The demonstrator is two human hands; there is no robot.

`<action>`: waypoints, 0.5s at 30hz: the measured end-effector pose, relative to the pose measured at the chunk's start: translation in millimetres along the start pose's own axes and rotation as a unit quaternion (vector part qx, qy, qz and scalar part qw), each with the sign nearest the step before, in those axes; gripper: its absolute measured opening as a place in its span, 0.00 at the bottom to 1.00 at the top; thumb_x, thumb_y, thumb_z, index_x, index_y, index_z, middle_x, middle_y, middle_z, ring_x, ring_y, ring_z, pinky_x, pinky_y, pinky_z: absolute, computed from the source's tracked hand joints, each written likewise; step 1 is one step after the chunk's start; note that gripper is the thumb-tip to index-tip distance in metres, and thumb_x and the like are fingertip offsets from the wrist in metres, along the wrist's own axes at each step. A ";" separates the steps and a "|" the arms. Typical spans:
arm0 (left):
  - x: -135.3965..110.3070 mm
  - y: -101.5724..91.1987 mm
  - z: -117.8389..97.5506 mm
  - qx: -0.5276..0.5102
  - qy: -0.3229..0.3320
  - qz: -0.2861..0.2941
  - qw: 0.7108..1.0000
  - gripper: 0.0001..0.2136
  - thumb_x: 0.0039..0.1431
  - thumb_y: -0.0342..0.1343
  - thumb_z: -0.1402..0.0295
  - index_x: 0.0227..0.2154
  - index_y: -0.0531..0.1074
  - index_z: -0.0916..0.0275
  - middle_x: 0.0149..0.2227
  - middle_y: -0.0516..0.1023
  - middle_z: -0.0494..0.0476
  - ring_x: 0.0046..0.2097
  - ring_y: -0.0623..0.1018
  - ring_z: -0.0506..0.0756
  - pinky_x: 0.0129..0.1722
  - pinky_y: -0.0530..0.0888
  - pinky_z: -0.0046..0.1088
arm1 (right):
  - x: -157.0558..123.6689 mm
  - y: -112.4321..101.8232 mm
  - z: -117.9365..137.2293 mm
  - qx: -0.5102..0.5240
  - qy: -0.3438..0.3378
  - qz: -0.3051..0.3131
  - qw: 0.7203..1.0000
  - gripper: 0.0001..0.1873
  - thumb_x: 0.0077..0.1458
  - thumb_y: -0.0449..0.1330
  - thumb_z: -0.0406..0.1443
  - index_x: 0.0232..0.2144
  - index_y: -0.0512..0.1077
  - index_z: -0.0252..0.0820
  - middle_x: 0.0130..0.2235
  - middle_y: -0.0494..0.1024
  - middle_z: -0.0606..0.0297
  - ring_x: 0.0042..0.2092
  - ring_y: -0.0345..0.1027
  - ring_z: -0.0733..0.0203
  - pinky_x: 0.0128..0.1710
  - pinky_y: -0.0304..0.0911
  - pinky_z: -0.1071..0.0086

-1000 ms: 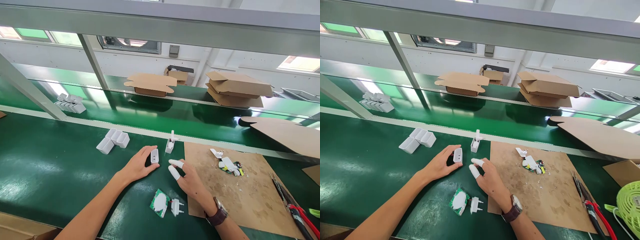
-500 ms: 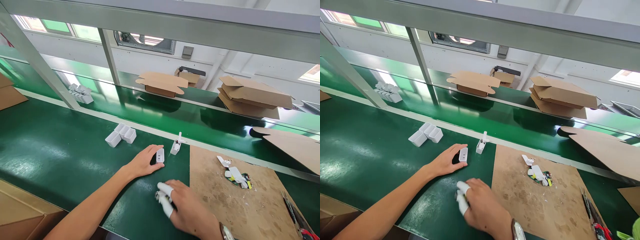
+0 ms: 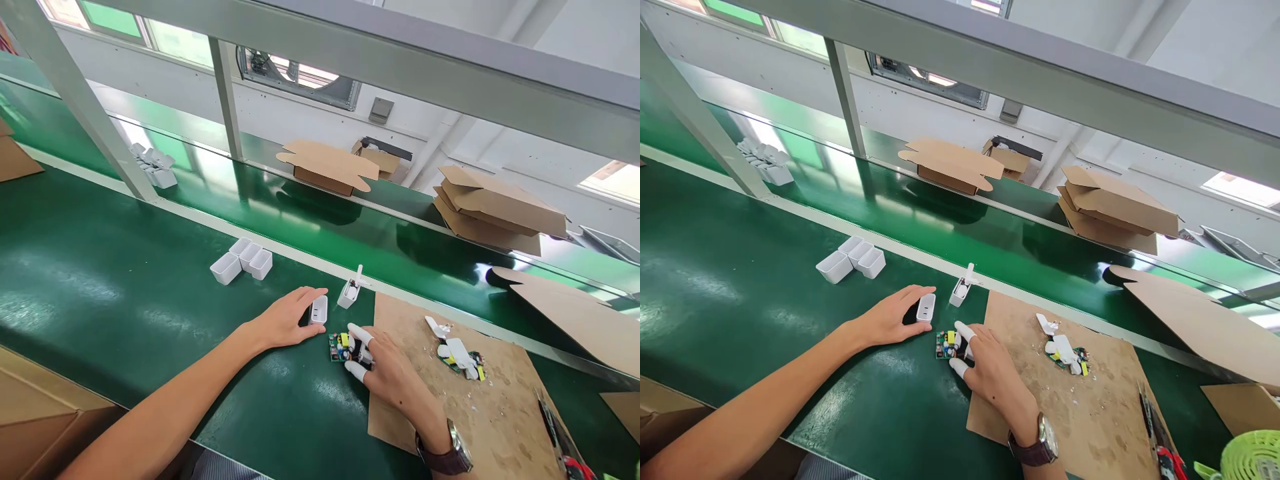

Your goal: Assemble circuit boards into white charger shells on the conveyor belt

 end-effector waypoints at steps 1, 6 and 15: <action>-0.2 -0.4 -0.2 -0.002 -0.001 0.001 1.000 0.32 0.61 0.63 0.60 0.66 0.61 0.54 0.63 0.71 0.62 0.61 0.74 0.64 0.60 0.74 0.43 | 0.8 1.4 -4.0 0.004 0.007 -0.007 1.000 0.33 0.57 0.62 0.33 0.64 0.64 0.46 0.53 0.78 0.54 0.54 0.75 0.46 0.55 0.73 0.48; -1.6 0.8 2.5 -0.002 -0.002 -0.001 1.000 0.34 0.60 0.64 0.59 0.67 0.60 0.54 0.63 0.71 0.63 0.61 0.74 0.64 0.60 0.73 0.44 | 2.1 4.9 -11.6 0.020 -0.022 -0.037 0.999 0.33 0.57 0.59 0.31 0.64 0.64 0.49 0.58 0.75 0.55 0.60 0.70 0.47 0.59 0.70 0.48; -2.4 7.3 1.9 0.000 -0.033 0.000 0.999 0.38 0.60 0.64 0.59 0.69 0.53 0.55 0.63 0.70 0.65 0.63 0.72 0.68 0.61 0.72 0.52 | 11.2 -7.3 9.3 0.078 -0.047 -0.166 0.982 0.29 0.60 0.57 0.30 0.62 0.62 0.51 0.52 0.76 0.58 0.51 0.74 0.51 0.52 0.75 0.52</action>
Point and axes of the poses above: each hand's wrist, its own x-axis towards the middle knuckle, its own y-axis out of the palm, z = x × y, the point moved 1 cm from there along x, towards the middle knuckle
